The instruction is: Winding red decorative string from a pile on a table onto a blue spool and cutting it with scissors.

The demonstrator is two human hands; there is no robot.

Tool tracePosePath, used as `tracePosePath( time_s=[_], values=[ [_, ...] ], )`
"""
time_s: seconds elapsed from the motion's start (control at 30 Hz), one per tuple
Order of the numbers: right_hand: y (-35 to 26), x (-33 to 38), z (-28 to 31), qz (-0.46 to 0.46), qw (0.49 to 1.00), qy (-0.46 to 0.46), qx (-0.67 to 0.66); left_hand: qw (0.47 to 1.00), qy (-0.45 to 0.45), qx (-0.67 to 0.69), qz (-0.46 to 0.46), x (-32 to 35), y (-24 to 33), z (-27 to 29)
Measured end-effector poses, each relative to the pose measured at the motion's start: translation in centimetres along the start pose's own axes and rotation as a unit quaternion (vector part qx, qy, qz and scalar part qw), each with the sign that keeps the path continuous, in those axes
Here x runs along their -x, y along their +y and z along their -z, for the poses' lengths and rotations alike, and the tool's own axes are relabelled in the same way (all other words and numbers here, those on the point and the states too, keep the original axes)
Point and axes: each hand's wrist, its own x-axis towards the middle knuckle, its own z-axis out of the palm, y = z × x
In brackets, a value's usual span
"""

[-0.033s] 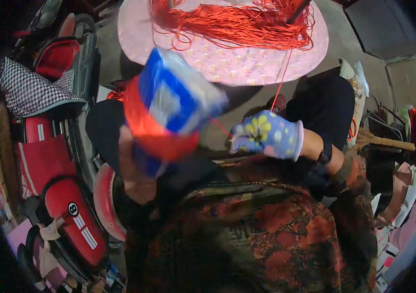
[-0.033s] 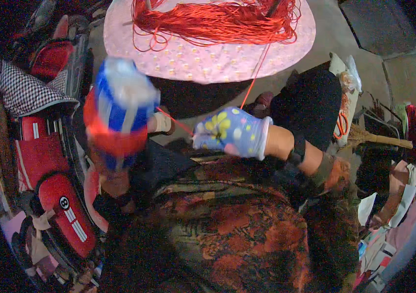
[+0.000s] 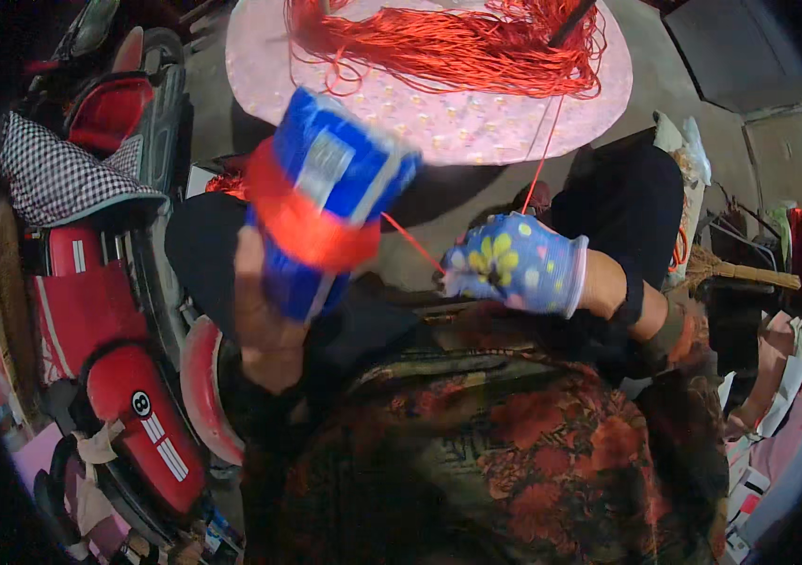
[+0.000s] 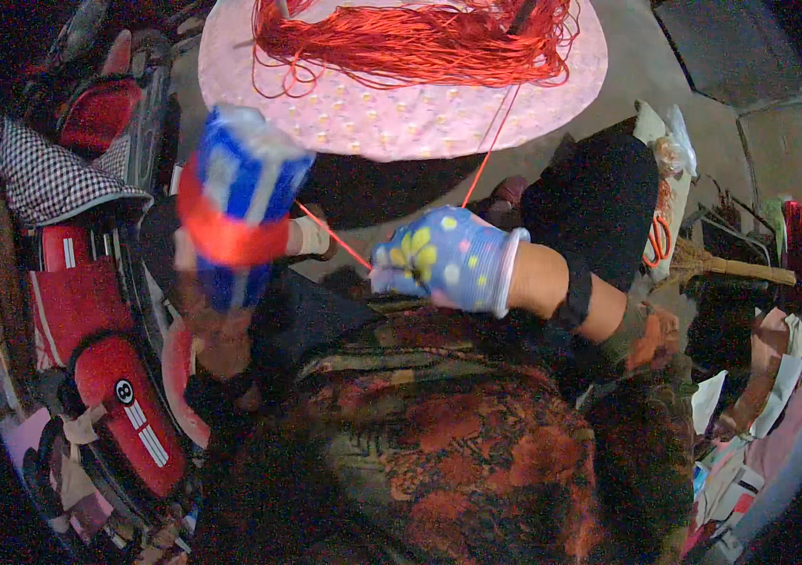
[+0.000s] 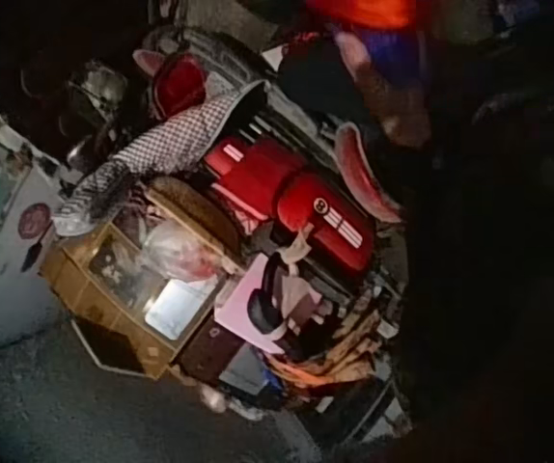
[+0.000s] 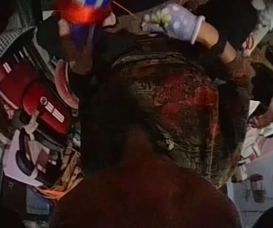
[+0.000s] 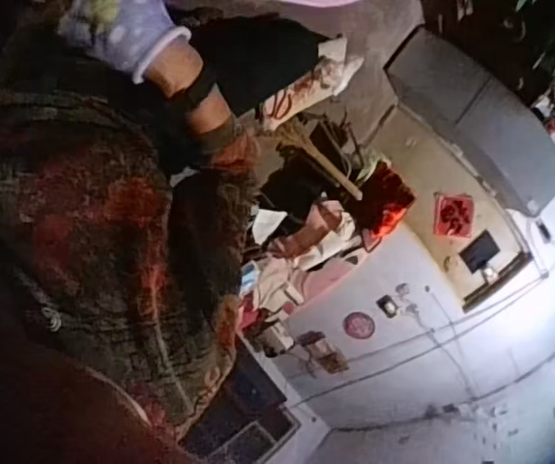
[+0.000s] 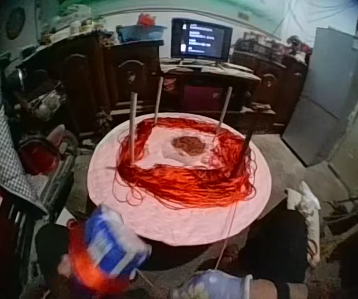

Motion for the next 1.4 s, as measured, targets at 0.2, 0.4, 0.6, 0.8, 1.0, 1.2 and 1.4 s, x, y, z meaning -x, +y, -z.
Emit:
tracePosePath(
  time_s=[0.2, 0.4, 0.6, 0.8, 1.0, 1.2, 1.4],
  values=[
    [-2.0, -2.2, 4.6, 0.013, 0.993, -0.026, 0.114, 0.846, -0.076, -0.524, 0.066, -2.2, -1.8, -1.7],
    [2.8, -2.4, 5.8, -0.046, 0.991, 0.074, -0.101, 0.891, -0.291, -0.296, 0.185, -0.5, 0.9, -0.3],
    [4.1, 0.9, 2.0, -0.040, 0.984, 0.163, 0.062, 0.996, -0.084, -0.028, 0.031, 0.0, 0.6, -0.5],
    [-2.6, -0.6, 2.6, 0.020, 0.996, 0.018, 0.090, 0.907, 0.010, -0.421, -0.019, -2.0, 0.0, 0.0],
    [-0.8, -3.7, 5.3, -0.088, 0.983, -0.014, -0.163, 0.880, -0.213, -0.365, 0.217, -0.9, 0.0, -1.1],
    [3.3, -0.9, 1.7, -0.137, 0.955, 0.076, -0.252, 0.934, -0.289, -0.145, 0.154, 0.4, 0.3, -0.3],
    [-0.5, 1.0, 0.9, 0.001, 1.000, -0.017, 0.008, 0.991, -0.003, -0.123, -0.045, -1.2, 0.3, -1.0]
  ],
)
